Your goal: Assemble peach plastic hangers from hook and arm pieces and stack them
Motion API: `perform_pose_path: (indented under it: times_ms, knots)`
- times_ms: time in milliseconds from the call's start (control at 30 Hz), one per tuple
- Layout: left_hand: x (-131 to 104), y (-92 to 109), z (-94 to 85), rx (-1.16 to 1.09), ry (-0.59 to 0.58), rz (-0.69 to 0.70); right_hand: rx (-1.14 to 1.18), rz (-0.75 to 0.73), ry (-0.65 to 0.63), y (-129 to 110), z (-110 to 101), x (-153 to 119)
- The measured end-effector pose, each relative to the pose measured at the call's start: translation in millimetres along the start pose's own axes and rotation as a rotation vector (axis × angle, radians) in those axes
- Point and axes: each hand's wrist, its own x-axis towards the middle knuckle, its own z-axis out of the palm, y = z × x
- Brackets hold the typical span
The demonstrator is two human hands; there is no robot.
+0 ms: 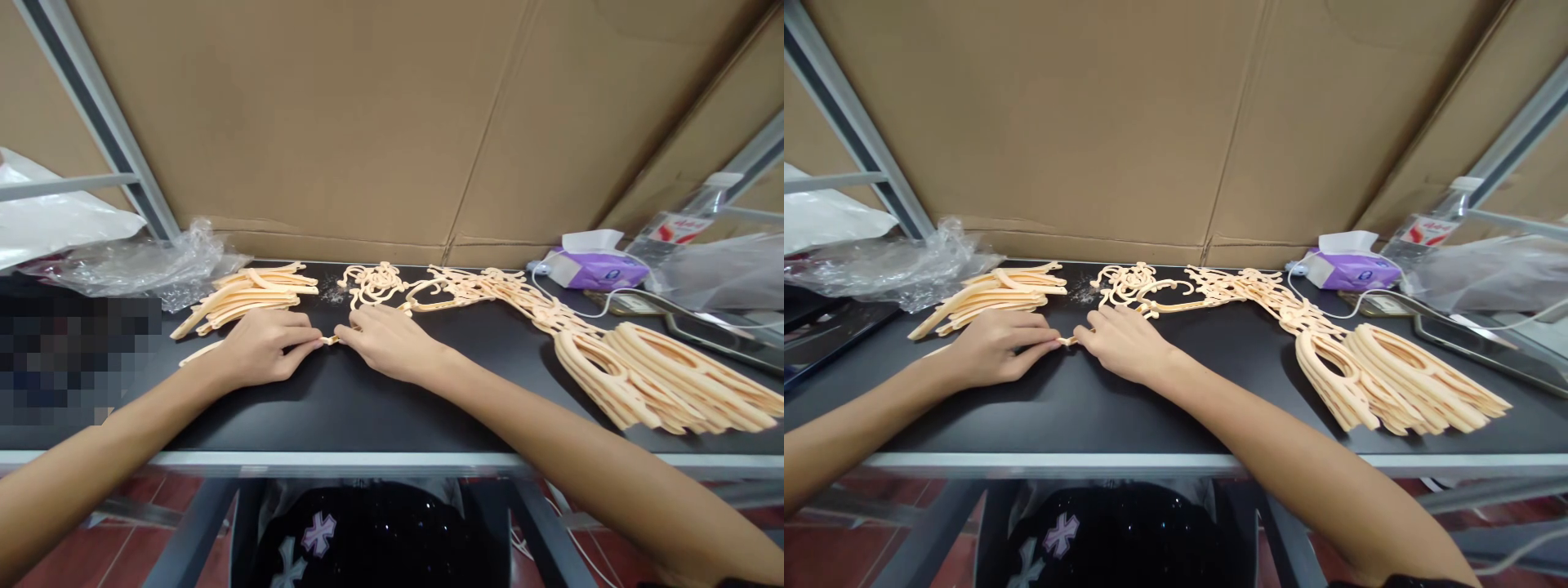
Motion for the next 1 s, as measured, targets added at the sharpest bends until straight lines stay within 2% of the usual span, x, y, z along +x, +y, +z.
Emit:
perform_pose_path:
  times_ms: [400, 667, 1000]
  knots:
    - [1, 0, -3.9, 0.051, -0.056, 0.057, -0.099, -0.051, 0.015, 0, -1, -1]
    - [4, 0, -6.9, 0.032, -0.151, 0.046, -0.114, -0.087, 0.006, 0, 0, 1]
    - [6, 5, -10.7, 0.104, -0.201, 0.0, -0.123, -0.136, 0.008, 2, -1, 3]
